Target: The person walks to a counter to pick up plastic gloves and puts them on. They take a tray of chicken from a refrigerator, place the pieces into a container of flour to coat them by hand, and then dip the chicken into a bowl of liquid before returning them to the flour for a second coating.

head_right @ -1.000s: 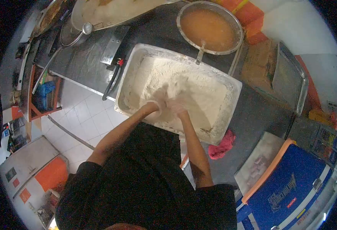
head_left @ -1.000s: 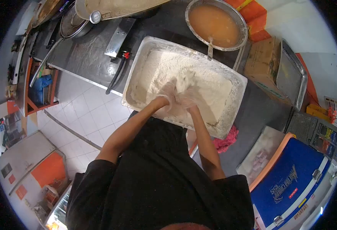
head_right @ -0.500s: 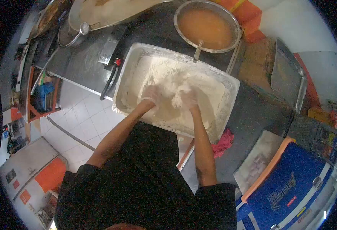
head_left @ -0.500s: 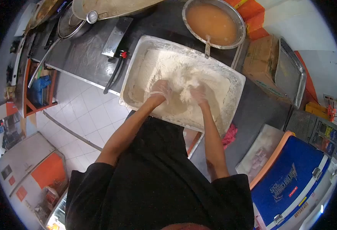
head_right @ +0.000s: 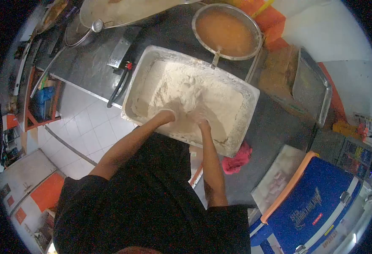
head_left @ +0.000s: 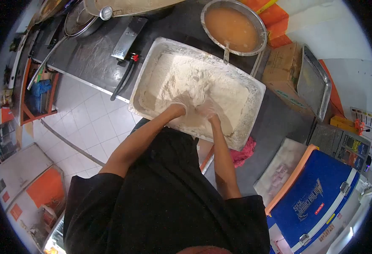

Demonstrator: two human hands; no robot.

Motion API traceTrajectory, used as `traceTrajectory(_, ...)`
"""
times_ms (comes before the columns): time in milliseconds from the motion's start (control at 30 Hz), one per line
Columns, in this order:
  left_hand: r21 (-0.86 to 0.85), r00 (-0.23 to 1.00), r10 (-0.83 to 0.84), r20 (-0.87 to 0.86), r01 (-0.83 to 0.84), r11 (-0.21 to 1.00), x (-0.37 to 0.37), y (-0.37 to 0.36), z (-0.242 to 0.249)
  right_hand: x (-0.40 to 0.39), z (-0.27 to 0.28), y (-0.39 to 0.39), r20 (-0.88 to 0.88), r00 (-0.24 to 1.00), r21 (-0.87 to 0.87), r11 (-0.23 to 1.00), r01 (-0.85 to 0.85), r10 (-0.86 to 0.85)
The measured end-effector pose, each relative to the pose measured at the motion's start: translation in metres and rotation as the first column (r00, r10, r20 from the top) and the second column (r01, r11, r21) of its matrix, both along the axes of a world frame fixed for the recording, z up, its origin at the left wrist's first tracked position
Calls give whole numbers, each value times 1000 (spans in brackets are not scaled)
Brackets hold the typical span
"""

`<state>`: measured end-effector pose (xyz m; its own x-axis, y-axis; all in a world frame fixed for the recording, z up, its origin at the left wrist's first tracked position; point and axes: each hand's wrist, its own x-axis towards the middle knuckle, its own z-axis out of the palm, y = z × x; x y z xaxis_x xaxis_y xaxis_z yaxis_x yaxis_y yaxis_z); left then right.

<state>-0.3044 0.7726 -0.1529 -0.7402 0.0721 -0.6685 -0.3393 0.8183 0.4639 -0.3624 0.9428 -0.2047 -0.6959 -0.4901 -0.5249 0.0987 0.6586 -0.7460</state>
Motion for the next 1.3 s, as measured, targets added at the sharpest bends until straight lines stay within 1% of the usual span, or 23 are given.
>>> traceTrajectory(100,-7,966,211,-152,-214,977,-1,-15,53,-14,30,-10,-105,994,40,999,-12,16)
traceTrajectory(200,-215,843,23,-538,-164,963,5,-25,-9,-23,60,-36,-360,927,176,983,-44,106)
traceTrajectory(267,-272,744,-33,-667,-202,941,3,-24,-53,-24,75,-67,-451,838,432,897,-96,307)
traceTrajectory(300,-259,778,-48,-627,-149,954,-3,-32,-57,-28,84,-84,-417,794,585,799,-138,442)
traceTrajectory(333,-241,809,-64,-585,-97,966,-9,-39,-55,-37,76,-91,-365,796,544,804,-239,483)
traceTrajectory(400,-69,950,-156,-270,142,987,-6,-51,-54,-41,51,-85,-241,785,440,785,-435,570)
traceTrajectory(500,-366,824,-306,-477,130,922,23,-59,-96,-36,26,-44,-219,900,169,923,-345,377)
traceTrajectory(533,-189,866,-55,-496,-46,981,28,-57,-80,-31,32,-31,-184,938,184,948,-259,292)
traceTrajectory(567,-10,860,203,-469,-235,972,28,-56,-44,-26,47,-20,-151,966,204,963,-176,209)
traceTrajectory(600,157,800,448,-398,-422,893,26,-57,-16,-24,57,-8,-124,985,227,969,-94,124)
traceTrajectory(667,210,779,484,-399,-436,875,24,-55,8,-18,7,35,-225,970,-34,995,90,-95)
traceTrajectory(700,235,769,496,-404,-437,868,21,-56,15,-16,-11,51,-256,942,-176,969,175,-217)
traceTrajectory(800,276,710,346,-613,-217,936,14,-55,28,-21,66,57,119,949,-245,918,312,-291)
traceTrajectory(867,439,753,466,-464,-261,860,10,-55,15,-25,122,47,296,892,-262,869,421,-342)
traceTrajectory(933,549,774,515,-368,-266,792,10,-56,13,-27,138,41,245,895,-189,887,421,-372)
traceTrajectory(967,584,780,514,-357,-244,775,11,-58,12,-29,140,38,119,925,-106,921,374,-362)
traceTrajectory(1000,616,784,515,-346,-225,755,12,-60,14,-30,131,38,-76,961,-32,963,266,-268)
traceTrajectory(1033,419,801,377,-465,-176,891,11,-61,7,-32,122,38,-267,950,74,980,187,-161)
traceTrajectory(1067,192,811,217,-543,-132,973,8,-61,-5,-30,82,45,-492,870,192,979,60,43)
traceTrajectory(1100,-52,817,44,-575,-90,995,7,-62,-11,-26,42,48,-660,708,326,945,-34,253)
traceTrajectory(1200,-199,925,152,-348,-232,952,9,-44,27,5,-46,25,-664,500,570,809,-144,556)
traceTrajectory(1267,-197,831,52,-554,-191,962,25,-29,-59,7,-52,33,-641,448,607,769,-202,623)
traceTrajectory(1300,-146,822,116,-557,-234,961,22,-27,-58,0,-46,37,-633,474,592,777,-213,612)
